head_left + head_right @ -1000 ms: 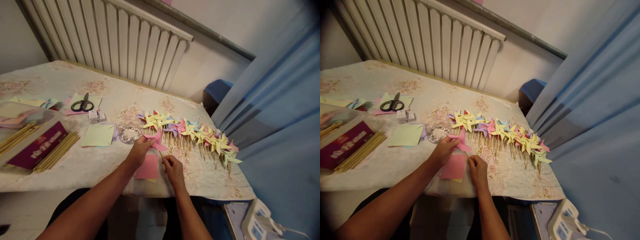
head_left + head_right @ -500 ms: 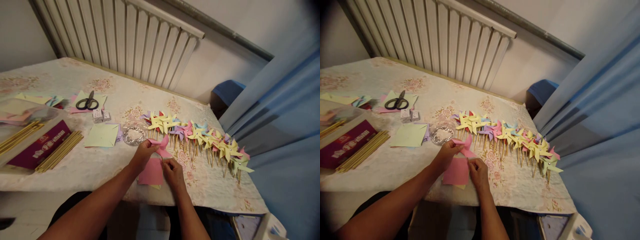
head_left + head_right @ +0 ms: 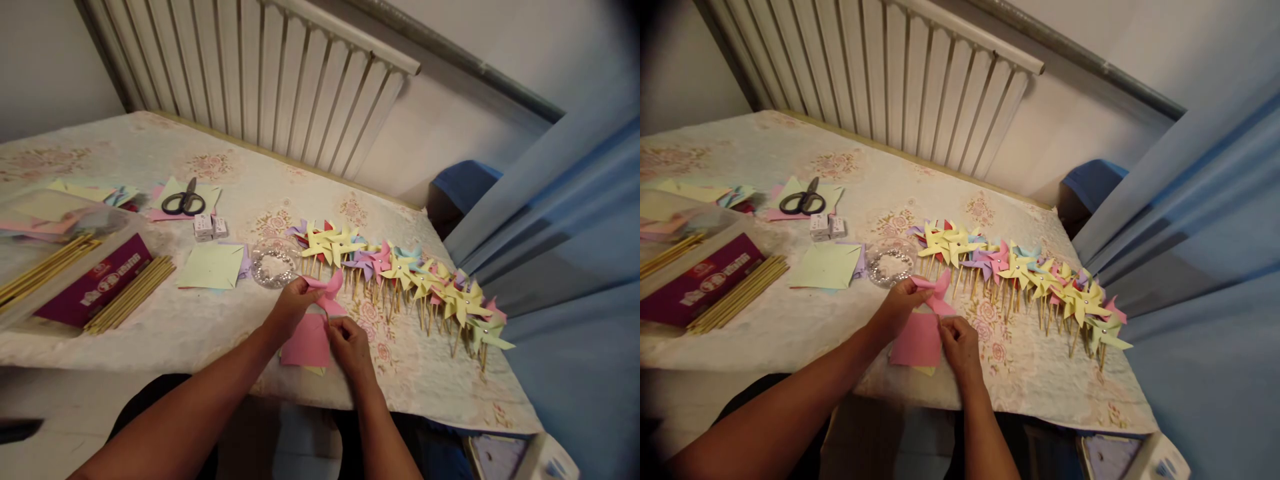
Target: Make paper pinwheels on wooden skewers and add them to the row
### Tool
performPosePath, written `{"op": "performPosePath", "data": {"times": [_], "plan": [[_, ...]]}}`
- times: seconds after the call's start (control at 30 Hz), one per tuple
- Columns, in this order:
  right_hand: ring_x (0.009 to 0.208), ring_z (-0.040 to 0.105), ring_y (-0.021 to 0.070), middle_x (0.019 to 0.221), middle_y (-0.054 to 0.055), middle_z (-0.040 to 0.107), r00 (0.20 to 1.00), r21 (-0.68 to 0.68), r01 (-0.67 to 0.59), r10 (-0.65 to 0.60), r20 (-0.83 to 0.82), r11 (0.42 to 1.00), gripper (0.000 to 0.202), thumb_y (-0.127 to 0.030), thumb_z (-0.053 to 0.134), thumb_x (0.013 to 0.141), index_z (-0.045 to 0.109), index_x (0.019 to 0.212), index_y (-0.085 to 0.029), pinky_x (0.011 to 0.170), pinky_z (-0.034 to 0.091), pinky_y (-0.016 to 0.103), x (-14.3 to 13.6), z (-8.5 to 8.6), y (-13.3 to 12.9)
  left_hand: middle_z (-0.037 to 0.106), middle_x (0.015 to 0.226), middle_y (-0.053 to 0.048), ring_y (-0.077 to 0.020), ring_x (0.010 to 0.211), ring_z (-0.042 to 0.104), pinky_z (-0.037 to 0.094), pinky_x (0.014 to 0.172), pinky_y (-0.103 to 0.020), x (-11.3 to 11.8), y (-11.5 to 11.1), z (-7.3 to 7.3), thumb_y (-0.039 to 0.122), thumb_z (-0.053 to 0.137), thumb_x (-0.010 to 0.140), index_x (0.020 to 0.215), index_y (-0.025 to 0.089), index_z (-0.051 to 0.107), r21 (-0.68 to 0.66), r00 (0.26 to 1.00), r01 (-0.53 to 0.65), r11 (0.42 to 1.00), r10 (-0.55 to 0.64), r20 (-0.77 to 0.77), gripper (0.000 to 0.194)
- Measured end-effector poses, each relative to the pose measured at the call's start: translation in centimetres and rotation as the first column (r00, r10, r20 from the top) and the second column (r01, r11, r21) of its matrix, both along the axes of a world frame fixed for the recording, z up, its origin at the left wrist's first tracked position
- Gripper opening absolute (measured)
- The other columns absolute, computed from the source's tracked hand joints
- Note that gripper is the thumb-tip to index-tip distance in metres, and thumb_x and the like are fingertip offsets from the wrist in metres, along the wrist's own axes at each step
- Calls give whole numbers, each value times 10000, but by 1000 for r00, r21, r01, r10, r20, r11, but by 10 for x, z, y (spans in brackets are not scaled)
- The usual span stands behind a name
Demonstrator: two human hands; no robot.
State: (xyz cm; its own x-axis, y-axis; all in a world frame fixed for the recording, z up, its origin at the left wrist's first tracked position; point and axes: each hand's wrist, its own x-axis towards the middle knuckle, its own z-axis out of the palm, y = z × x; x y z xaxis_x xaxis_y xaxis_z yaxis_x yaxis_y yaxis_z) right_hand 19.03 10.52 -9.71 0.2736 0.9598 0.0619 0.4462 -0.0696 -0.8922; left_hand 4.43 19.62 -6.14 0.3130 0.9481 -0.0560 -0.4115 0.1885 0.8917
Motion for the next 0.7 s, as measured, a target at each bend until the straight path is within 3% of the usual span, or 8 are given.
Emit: {"op": "performPosePath", "data": {"times": [0.7], "plan": [[576, 429, 129, 611, -20, 549, 1000, -29, -17, 16, -10, 999, 213, -370, 611, 798, 674, 719, -182, 551, 344, 248, -2, 1, -1, 687, 752, -14, -141, 708, 566, 408, 701, -261, -1, 0, -6, 289, 789, 670, 830, 141, 711, -3, 1000, -6, 1000, 6, -16, 231]]}}
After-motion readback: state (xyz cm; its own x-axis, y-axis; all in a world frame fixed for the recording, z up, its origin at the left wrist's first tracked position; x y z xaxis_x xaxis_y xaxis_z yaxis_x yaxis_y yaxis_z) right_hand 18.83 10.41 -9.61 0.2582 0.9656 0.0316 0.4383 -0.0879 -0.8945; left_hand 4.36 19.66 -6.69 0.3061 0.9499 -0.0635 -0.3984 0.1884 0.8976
